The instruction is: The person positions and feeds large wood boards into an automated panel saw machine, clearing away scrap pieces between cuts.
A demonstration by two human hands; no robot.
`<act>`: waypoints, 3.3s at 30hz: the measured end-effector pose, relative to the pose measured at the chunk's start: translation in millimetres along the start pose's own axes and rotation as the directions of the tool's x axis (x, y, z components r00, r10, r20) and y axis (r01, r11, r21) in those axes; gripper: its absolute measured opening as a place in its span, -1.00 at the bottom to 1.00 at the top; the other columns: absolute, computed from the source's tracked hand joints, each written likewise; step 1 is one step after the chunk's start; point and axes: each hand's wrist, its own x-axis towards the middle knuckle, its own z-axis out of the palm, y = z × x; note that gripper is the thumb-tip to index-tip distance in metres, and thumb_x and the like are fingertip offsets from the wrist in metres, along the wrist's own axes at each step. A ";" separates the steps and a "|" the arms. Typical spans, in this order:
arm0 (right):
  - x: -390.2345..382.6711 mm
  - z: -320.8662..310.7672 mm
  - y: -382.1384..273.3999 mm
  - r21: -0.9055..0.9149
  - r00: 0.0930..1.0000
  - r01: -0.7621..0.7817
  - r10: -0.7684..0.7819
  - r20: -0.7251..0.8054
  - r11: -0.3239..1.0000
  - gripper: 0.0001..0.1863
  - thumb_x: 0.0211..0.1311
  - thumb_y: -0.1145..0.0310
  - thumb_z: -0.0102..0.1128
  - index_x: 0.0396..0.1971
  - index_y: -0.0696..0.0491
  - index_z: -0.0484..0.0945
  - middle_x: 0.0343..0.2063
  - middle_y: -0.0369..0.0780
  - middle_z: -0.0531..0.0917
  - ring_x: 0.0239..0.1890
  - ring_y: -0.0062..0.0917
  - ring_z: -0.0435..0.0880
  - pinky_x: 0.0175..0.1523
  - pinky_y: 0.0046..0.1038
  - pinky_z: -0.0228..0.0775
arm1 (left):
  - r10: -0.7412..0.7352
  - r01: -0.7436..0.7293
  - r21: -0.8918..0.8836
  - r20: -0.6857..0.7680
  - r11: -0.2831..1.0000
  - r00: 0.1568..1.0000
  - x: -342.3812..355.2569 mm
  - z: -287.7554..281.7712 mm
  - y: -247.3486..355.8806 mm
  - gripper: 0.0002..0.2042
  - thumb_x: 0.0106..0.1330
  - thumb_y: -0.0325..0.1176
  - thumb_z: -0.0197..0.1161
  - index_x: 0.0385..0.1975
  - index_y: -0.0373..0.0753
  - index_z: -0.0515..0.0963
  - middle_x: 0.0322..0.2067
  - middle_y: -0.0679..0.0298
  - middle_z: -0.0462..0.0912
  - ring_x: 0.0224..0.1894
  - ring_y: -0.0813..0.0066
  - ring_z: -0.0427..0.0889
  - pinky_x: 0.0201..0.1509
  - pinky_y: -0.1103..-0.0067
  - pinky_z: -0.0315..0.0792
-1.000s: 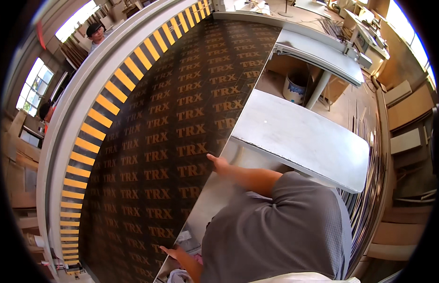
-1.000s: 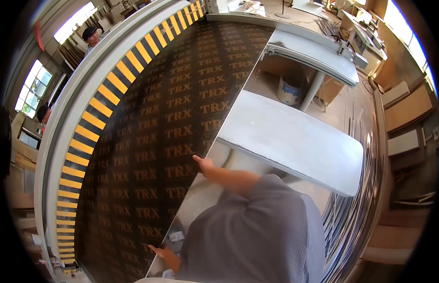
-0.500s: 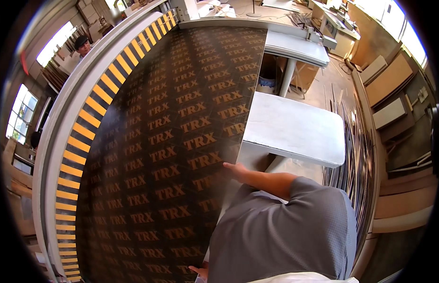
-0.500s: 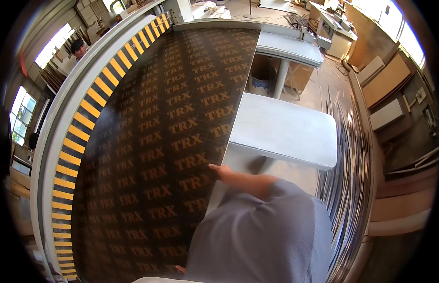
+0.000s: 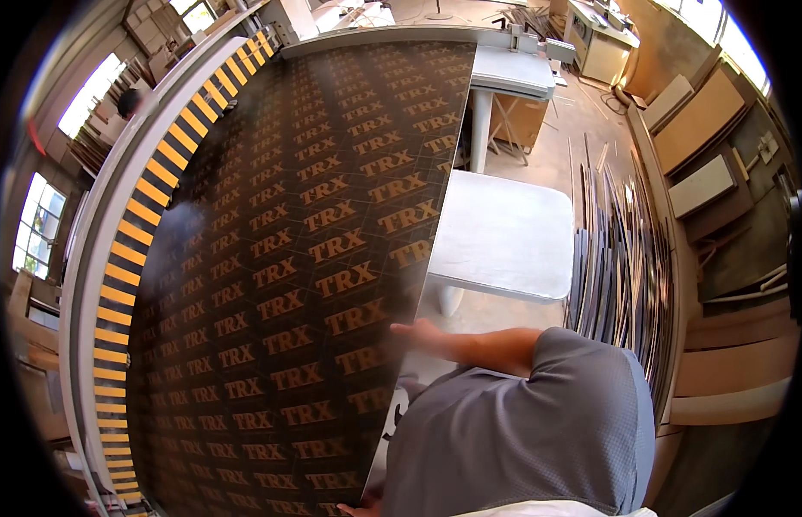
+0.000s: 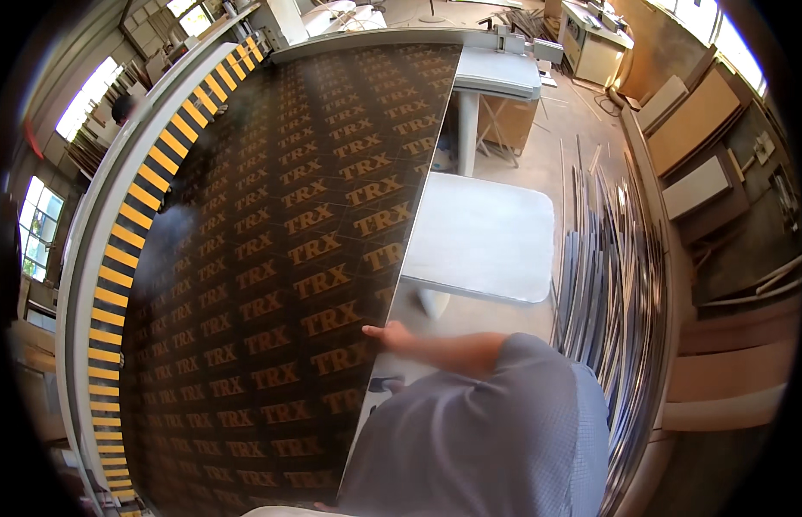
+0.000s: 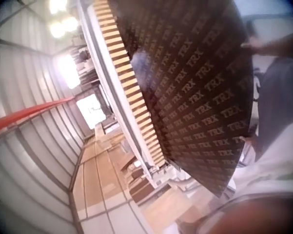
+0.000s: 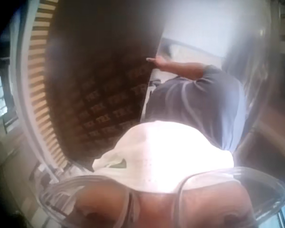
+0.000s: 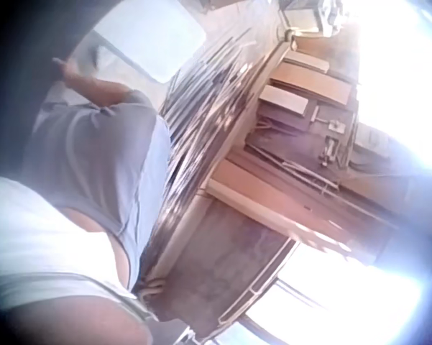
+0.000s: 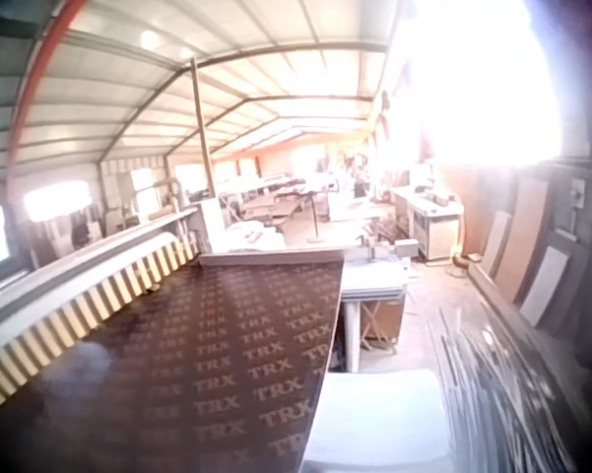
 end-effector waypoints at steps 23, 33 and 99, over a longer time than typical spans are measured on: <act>-39.2 18.9 -14.9 0.158 1.000 0.007 -0.006 -0.010 0.987 -0.40 0.42 -0.04 0.37 -0.15 0.35 0.64 -0.29 -0.10 0.73 -0.26 -0.39 0.74 -0.19 -0.30 0.59 | 0.411 -0.469 0.018 -0.509 0.883 0.756 -9.5 -20.0 31.2 -0.37 0.21 0.19 0.51 -0.03 -0.32 0.72 0.03 -0.02 0.74 0.06 0.32 0.64 0.11 0.37 0.61; -63.2 29.0 -27.2 0.281 0.996 0.081 -0.065 -0.067 0.956 -0.44 0.41 -0.01 0.39 -0.17 0.33 0.63 -0.31 -0.13 0.71 -0.31 -0.41 0.72 -0.26 -0.36 0.55 | -0.191 0.167 -0.263 -0.072 0.950 0.979 -0.4 -51.9 58.1 -0.28 0.47 0.13 0.31 0.35 -0.41 0.44 0.35 -0.08 0.50 0.38 0.13 0.47 0.52 0.33 0.36; -12.5 -1.6 17.4 0.004 0.997 0.066 -0.067 0.037 0.998 -0.45 0.49 -0.05 0.25 -0.71 -0.15 0.37 -0.75 -0.44 0.22 -0.73 -0.67 0.07 -0.54 -0.43 -0.19 | -0.228 0.256 -0.053 0.306 0.965 0.924 -5.7 -84.9 53.2 -0.65 0.52 0.09 0.30 -0.20 -0.08 0.49 -0.54 0.50 0.28 -0.53 0.66 0.23 -0.46 0.64 0.12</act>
